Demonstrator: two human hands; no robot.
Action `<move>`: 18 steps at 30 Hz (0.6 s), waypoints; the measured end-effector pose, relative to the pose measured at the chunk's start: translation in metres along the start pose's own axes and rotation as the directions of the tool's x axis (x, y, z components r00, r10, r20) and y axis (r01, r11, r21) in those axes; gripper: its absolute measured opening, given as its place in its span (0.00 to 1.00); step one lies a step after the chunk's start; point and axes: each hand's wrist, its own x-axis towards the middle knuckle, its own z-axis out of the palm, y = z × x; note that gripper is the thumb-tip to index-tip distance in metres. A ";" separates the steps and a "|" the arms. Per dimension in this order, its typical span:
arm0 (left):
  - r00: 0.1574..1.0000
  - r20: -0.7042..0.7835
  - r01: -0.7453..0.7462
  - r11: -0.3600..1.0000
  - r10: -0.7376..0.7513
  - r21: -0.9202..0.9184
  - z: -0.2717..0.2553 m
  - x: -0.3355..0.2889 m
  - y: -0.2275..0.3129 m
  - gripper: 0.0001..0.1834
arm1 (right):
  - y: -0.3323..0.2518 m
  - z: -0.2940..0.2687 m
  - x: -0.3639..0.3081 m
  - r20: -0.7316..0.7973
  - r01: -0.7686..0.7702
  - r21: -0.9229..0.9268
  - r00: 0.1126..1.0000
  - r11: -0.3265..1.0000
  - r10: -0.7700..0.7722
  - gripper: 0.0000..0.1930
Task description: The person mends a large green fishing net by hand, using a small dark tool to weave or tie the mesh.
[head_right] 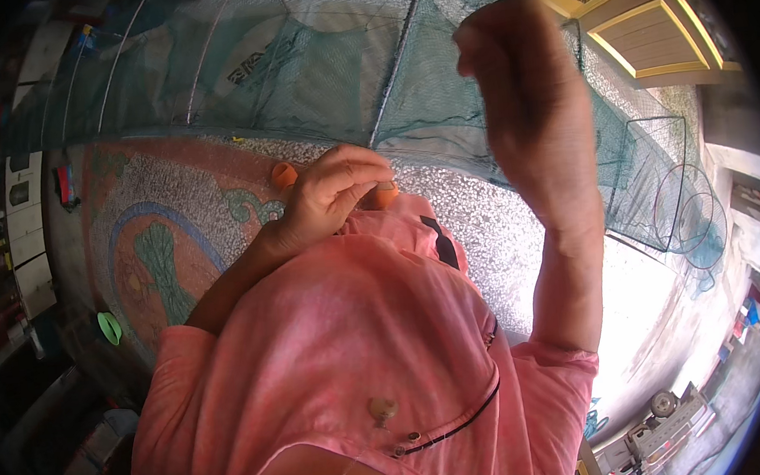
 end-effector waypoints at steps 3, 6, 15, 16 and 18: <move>1.000 0.004 0.005 0.997 -0.006 0.074 0.000 -0.009 -0.002 0.18 | 0.001 0.010 -0.009 0.143 -0.193 -0.185 0.965 0.963 0.221 0.05; 1.000 -0.008 0.020 0.993 -0.019 0.119 -0.002 -0.018 -0.003 0.20 | 0.007 0.005 -0.010 0.327 -0.053 -0.352 0.929 0.935 0.175 0.04; 0.988 -0.143 0.086 0.987 -0.067 0.133 0.005 -0.020 -0.007 0.13 | 0.040 0.041 -0.035 0.465 0.243 -0.416 0.885 0.876 -0.025 0.02; 0.986 -0.158 0.079 0.987 -0.056 0.142 0.008 -0.020 -0.010 0.12 | 0.041 0.045 -0.036 0.467 0.270 -0.401 0.883 0.876 -0.058 0.02; 0.981 -0.183 0.085 0.987 -0.059 0.135 0.012 -0.020 -0.011 0.12 | 0.043 0.051 -0.038 0.431 0.219 -0.331 0.900 0.918 -0.059 0.07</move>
